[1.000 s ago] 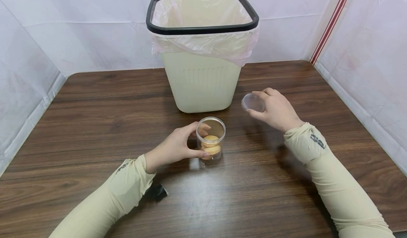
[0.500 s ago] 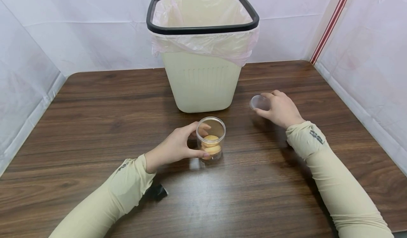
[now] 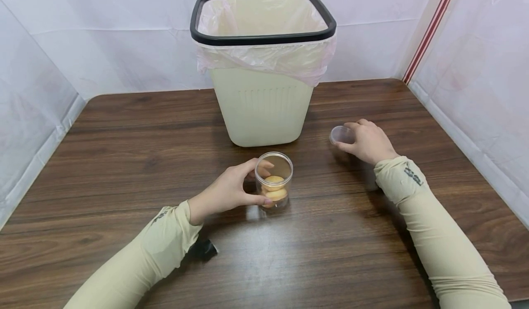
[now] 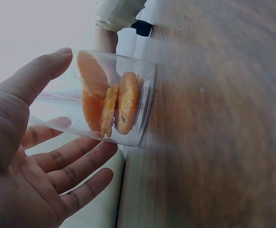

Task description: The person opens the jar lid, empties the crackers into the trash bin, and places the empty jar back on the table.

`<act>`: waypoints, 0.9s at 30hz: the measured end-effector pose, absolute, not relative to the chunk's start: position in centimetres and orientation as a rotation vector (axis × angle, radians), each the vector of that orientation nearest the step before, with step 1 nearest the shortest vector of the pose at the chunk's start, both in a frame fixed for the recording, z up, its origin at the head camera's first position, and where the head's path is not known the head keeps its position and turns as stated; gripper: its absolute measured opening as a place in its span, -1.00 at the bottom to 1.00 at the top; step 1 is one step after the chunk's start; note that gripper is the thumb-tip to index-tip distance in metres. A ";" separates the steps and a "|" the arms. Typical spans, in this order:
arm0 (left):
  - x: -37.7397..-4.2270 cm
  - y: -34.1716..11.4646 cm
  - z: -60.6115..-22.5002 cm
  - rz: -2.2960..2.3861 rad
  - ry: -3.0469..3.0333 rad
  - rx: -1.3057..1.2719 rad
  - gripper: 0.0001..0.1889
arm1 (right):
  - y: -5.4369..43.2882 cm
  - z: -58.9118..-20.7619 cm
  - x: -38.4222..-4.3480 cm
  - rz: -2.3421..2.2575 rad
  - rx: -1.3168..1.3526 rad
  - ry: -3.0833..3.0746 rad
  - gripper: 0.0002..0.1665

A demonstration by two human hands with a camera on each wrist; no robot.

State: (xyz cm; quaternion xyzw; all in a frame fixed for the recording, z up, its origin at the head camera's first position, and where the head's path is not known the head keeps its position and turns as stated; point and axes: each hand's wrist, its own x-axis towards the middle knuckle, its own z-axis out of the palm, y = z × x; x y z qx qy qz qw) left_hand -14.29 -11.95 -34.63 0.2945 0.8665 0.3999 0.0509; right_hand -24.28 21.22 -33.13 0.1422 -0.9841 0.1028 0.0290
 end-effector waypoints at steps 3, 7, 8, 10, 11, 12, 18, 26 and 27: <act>-14.3 -11.9 -34.6 1.218 2.636 0.897 -0.30 | 21.3 -33.1 -24.3 0.307 0.442 -3.054 -0.22; -14.3 -11.9 -34.5 1.218 2.635 0.902 -0.30 | 21.4 -33.2 -24.3 0.299 0.461 -3.075 -0.23; -14.3 -11.9 -34.5 1.217 2.634 0.902 -0.30 | 21.5 -33.2 -24.3 0.292 0.466 -3.080 -0.24; -14.3 -11.9 -34.5 1.215 2.631 0.901 -0.30 | 21.5 -33.3 -24.4 0.272 0.475 -3.088 -0.24; -14.3 -11.9 -34.5 1.216 2.626 0.899 -0.30 | 21.6 -33.4 -24.4 0.261 0.478 -3.092 -0.24; -14.3 -11.9 -34.5 1.217 2.621 0.894 -0.29 | 21.6 -33.4 -24.4 0.249 0.483 -3.094 -0.25; -14.2 -12.0 -34.6 1.218 2.614 0.879 -0.29 | 21.5 -33.8 -24.5 0.214 0.504 -3.106 -0.33; -14.3 -12.0 -34.7 1.225 2.613 0.884 -0.29 | 21.3 -33.7 -24.2 0.174 0.498 -3.137 -0.33; -14.3 -12.0 -34.7 1.226 2.612 0.883 -0.29 | 21.3 -33.7 -24.2 0.174 0.496 -3.140 -0.32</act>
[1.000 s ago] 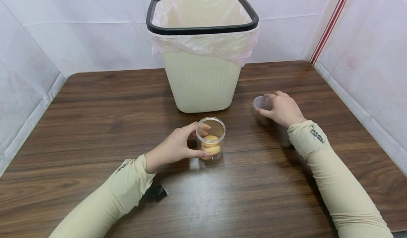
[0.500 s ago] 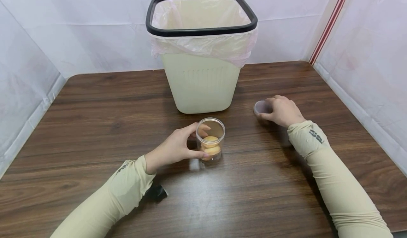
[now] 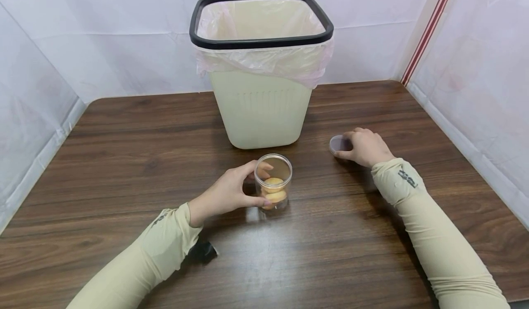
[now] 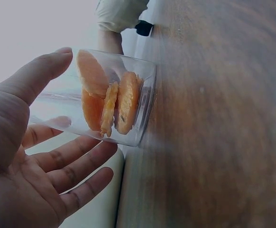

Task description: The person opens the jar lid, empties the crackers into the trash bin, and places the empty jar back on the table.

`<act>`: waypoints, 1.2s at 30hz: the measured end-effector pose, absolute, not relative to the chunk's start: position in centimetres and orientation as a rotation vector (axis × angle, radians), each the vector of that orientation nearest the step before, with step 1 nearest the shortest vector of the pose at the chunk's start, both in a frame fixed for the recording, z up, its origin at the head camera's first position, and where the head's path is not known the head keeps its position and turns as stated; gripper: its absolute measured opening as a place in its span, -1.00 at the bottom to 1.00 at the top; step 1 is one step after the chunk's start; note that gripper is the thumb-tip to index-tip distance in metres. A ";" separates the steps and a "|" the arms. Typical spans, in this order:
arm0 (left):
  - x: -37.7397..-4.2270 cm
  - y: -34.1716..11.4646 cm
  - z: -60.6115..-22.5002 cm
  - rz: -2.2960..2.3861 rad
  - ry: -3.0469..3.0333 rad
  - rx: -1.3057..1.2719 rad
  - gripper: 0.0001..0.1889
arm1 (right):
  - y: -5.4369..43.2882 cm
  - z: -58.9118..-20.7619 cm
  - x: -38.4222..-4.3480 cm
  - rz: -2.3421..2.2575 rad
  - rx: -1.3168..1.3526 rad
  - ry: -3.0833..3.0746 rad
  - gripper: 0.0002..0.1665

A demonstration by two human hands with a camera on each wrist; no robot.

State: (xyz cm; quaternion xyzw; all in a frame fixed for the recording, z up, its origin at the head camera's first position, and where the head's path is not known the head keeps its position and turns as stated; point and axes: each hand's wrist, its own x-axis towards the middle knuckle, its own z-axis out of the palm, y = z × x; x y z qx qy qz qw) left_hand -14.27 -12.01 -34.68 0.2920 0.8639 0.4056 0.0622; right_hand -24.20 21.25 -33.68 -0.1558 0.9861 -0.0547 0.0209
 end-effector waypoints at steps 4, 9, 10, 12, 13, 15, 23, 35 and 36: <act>-14.3 -12.0 -34.7 1.234 2.598 0.875 -0.29 | 21.3 -33.8 -24.3 -0.163 -0.473 3.060 -0.30; -14.2 -11.9 -34.6 1.236 2.592 0.867 -0.29 | 21.4 -34.0 -24.3 -0.165 -0.466 3.070 -0.29; -14.2 -11.9 -34.6 1.234 2.593 0.865 -0.29 | 21.4 -34.0 -24.3 -0.167 -0.465 3.071 -0.30; -14.2 -11.9 -34.5 1.231 2.597 0.862 -0.29 | 21.4 -34.0 -24.3 -0.171 -0.465 3.076 -0.30; -14.2 -11.9 -34.5 1.229 2.598 0.861 -0.29 | 21.4 -34.0 -24.3 -0.170 -0.467 3.075 -0.30; -14.2 -11.9 -34.5 1.226 2.602 0.863 -0.29 | 21.4 -33.9 -24.3 -0.174 -0.469 3.079 -0.29; -14.2 -12.0 -34.5 1.220 2.608 0.861 -0.29 | 21.5 -33.8 -24.3 -0.202 -0.475 3.081 -0.17; -14.1 -12.0 -34.5 1.229 2.604 0.857 -0.29 | 21.5 -33.4 -24.4 -0.310 -0.479 3.060 -0.19; -14.1 -12.0 -34.5 1.228 2.604 0.858 -0.29 | 21.5 -33.4 -24.4 -0.316 -0.480 3.058 -0.18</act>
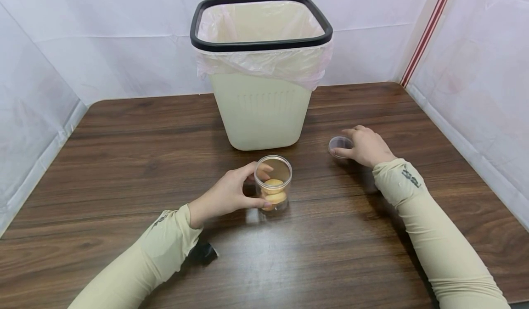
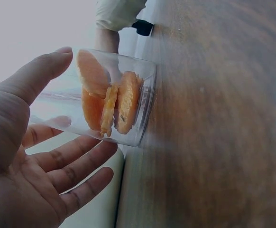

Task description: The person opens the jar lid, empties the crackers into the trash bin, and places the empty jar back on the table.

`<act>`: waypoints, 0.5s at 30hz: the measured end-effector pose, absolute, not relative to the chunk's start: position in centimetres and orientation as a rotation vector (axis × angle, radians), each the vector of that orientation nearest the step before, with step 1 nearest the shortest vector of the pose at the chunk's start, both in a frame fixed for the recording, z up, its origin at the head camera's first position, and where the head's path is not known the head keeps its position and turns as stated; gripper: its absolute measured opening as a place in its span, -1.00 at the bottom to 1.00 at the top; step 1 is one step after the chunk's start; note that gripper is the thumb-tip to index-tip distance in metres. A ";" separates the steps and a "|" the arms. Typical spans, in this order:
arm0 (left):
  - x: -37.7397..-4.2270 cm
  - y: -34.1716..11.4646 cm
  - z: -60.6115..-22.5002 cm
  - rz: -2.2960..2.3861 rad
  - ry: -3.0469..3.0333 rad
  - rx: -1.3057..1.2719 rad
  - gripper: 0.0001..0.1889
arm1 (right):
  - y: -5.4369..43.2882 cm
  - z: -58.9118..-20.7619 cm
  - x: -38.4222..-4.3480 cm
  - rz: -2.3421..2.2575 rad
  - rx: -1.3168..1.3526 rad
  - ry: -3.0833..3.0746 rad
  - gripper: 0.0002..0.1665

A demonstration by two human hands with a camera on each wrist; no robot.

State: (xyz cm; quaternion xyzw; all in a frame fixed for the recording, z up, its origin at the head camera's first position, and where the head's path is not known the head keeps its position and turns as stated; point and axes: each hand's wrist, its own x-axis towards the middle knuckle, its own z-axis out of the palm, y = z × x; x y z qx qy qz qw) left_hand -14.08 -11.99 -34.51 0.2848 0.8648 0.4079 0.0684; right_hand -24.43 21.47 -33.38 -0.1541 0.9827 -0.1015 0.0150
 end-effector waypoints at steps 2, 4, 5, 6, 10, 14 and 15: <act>-14.1 -12.0 -34.5 1.230 2.603 0.856 -0.29 | 21.4 -33.3 -24.4 -0.324 -0.482 3.051 -0.17; -14.1 -12.0 -34.6 1.232 2.602 0.855 -0.29 | 21.4 -33.2 -24.4 -0.334 -0.481 3.043 -0.17; -14.1 -12.0 -34.6 1.232 2.603 0.858 -0.29 | 21.4 -33.2 -24.3 -0.339 -0.482 3.039 -0.16; -14.1 -12.0 -34.6 1.232 2.603 0.858 -0.29 | 21.4 -33.2 -24.3 -0.344 -0.486 3.037 -0.16; -14.2 -12.0 -34.6 1.232 2.604 0.861 -0.28 | 21.4 -33.1 -24.3 -0.362 -0.505 3.039 -0.15; -14.2 -12.0 -34.7 1.227 2.607 0.861 -0.28 | 21.3 -32.9 -24.3 -0.377 -0.533 3.056 -0.15; -14.2 -12.0 -34.7 1.227 2.607 0.860 -0.28 | 21.3 -32.9 -24.3 -0.382 -0.540 3.062 -0.15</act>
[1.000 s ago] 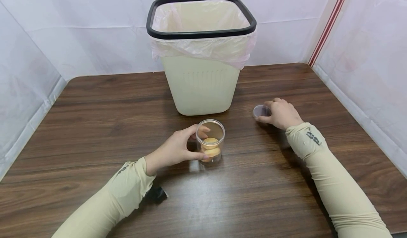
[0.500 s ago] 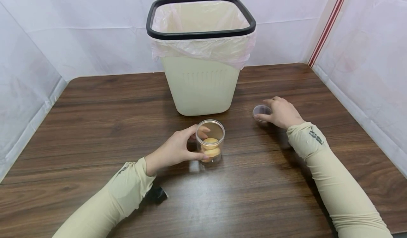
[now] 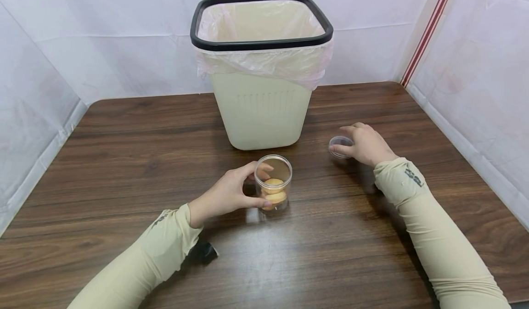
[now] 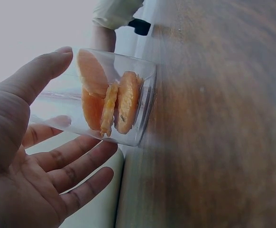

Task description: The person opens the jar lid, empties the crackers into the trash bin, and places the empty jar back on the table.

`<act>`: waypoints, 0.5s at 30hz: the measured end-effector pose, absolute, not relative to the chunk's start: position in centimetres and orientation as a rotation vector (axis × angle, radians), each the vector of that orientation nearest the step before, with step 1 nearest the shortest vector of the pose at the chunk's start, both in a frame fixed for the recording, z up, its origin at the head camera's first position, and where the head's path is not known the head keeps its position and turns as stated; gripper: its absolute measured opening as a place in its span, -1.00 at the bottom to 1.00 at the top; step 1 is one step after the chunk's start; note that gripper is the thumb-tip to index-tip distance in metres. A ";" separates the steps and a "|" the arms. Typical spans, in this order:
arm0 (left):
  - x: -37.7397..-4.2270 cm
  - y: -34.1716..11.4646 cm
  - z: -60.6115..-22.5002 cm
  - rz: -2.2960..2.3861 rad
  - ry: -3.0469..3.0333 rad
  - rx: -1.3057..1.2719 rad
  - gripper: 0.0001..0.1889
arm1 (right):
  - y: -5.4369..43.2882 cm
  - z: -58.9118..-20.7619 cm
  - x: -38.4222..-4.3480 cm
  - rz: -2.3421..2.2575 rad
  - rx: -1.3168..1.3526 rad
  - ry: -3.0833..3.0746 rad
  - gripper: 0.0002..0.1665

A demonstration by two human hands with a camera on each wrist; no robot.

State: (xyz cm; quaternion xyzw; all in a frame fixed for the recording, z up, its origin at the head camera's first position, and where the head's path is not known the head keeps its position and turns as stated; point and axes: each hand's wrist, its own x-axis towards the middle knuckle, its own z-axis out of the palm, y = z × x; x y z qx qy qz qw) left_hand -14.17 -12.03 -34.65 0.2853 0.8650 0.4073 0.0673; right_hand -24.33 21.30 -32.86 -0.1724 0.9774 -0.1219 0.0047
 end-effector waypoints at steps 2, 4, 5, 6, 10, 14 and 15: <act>-14.2 -12.0 -34.6 1.225 2.609 0.863 -0.28 | 21.3 -32.7 -24.3 -0.396 -0.552 3.070 -0.15; -14.2 -12.0 -34.6 1.222 2.611 0.867 -0.28 | 21.2 -32.5 -24.2 -0.410 -0.556 3.074 -0.14; -14.2 -12.0 -34.6 1.220 2.613 0.868 -0.28 | 21.1 -32.4 -24.2 -0.414 -0.557 3.075 -0.14; -14.2 -12.0 -34.7 1.221 2.614 0.868 -0.28 | 21.1 -32.3 -24.1 -0.416 -0.558 3.075 -0.15; -14.2 -12.0 -34.7 1.217 2.618 0.872 -0.28 | 20.9 -31.9 -23.8 -0.422 -0.554 3.070 -0.14; -14.2 -12.0 -34.7 1.219 2.618 0.870 -0.28 | 20.6 -31.4 -23.5 -0.434 -0.548 3.068 -0.15; -14.2 -12.0 -34.7 1.219 2.618 0.869 -0.28 | 20.6 -31.2 -23.5 -0.441 -0.547 3.069 -0.15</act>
